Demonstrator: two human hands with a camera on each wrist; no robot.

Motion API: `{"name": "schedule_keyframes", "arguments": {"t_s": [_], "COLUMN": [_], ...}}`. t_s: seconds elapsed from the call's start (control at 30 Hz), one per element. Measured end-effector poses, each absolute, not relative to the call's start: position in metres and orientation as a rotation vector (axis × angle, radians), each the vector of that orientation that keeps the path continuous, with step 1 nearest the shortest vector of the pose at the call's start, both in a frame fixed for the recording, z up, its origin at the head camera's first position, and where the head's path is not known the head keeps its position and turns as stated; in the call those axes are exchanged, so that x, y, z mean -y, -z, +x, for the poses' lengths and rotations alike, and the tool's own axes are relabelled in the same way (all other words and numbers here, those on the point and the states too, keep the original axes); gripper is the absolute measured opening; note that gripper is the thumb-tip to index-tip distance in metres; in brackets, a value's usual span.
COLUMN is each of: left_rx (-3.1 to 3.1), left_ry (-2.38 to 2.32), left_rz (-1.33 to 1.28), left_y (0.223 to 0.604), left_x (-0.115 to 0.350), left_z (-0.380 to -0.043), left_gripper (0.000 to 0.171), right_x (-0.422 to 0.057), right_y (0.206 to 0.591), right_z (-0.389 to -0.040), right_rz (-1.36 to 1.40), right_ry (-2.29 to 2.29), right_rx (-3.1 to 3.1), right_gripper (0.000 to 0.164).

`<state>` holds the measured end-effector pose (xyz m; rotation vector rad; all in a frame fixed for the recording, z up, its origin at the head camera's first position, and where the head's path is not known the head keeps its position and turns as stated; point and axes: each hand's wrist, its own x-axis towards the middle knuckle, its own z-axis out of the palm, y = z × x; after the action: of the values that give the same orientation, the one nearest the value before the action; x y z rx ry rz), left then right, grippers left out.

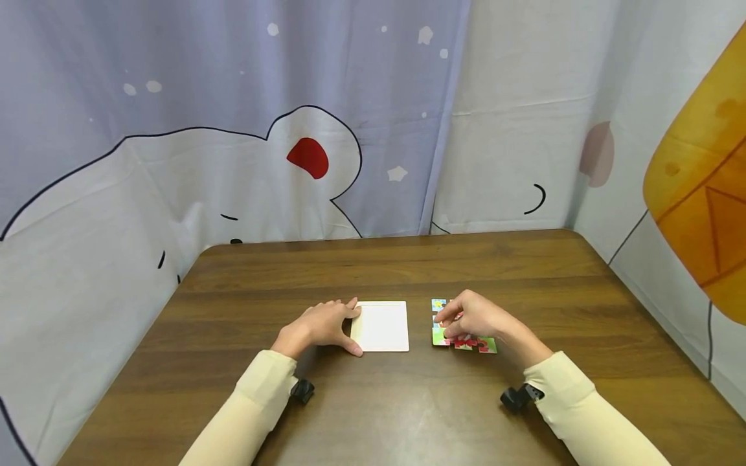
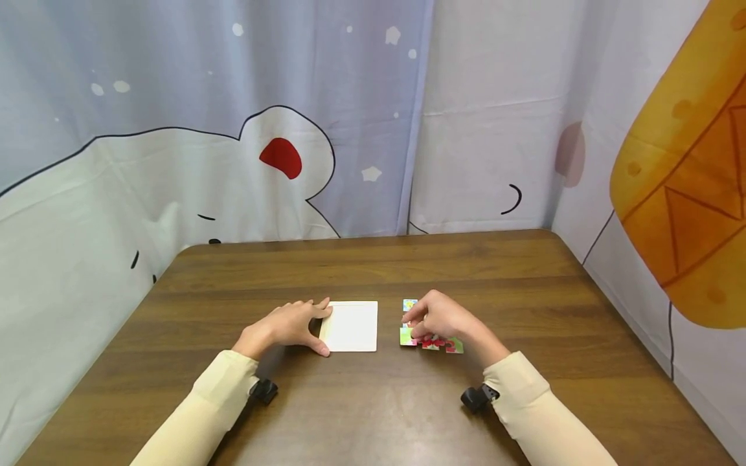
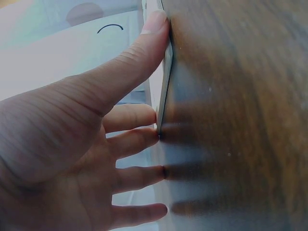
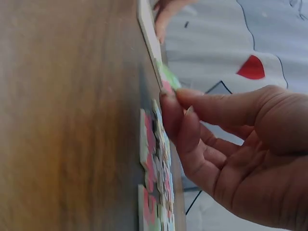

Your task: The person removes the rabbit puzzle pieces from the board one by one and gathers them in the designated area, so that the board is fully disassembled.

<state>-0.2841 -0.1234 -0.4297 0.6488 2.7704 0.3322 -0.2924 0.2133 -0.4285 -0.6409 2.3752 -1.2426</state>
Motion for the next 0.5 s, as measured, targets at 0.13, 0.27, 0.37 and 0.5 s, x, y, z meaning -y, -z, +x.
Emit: {"name": "schedule_keyframes", "arguments": {"t_s": [0.13, 0.27, 0.37, 0.5], "left_rx": [-2.775, -2.783, -2.781, -2.774], "left_ry": [-0.319, -0.297, -0.297, -0.315], "left_rz": [0.648, 0.650, 0.649, 0.647], "left_y": [0.4307, 0.4315, 0.4312, 0.4308], "left_x": [0.1231, 0.1226, 0.1227, 0.1236], "left_z": [-0.2848, -0.2861, -0.2859, -0.2851], "left_gripper": [0.095, 0.096, 0.096, 0.096], "right_x": [-0.2080, -0.2070, -0.2058, -0.2030], "right_y": [0.4295, 0.4295, 0.4310, 0.4325], "right_z": [-0.2895, -0.2886, -0.2885, -0.2868], "right_rz": [-0.691, -0.719, -0.779, -0.840], "right_ry": [1.133, 1.066, 1.024, 0.977], "right_rx": [-2.469, -2.524, -2.554, -2.585], "right_gripper": [0.028, 0.030, 0.032, 0.033]}}
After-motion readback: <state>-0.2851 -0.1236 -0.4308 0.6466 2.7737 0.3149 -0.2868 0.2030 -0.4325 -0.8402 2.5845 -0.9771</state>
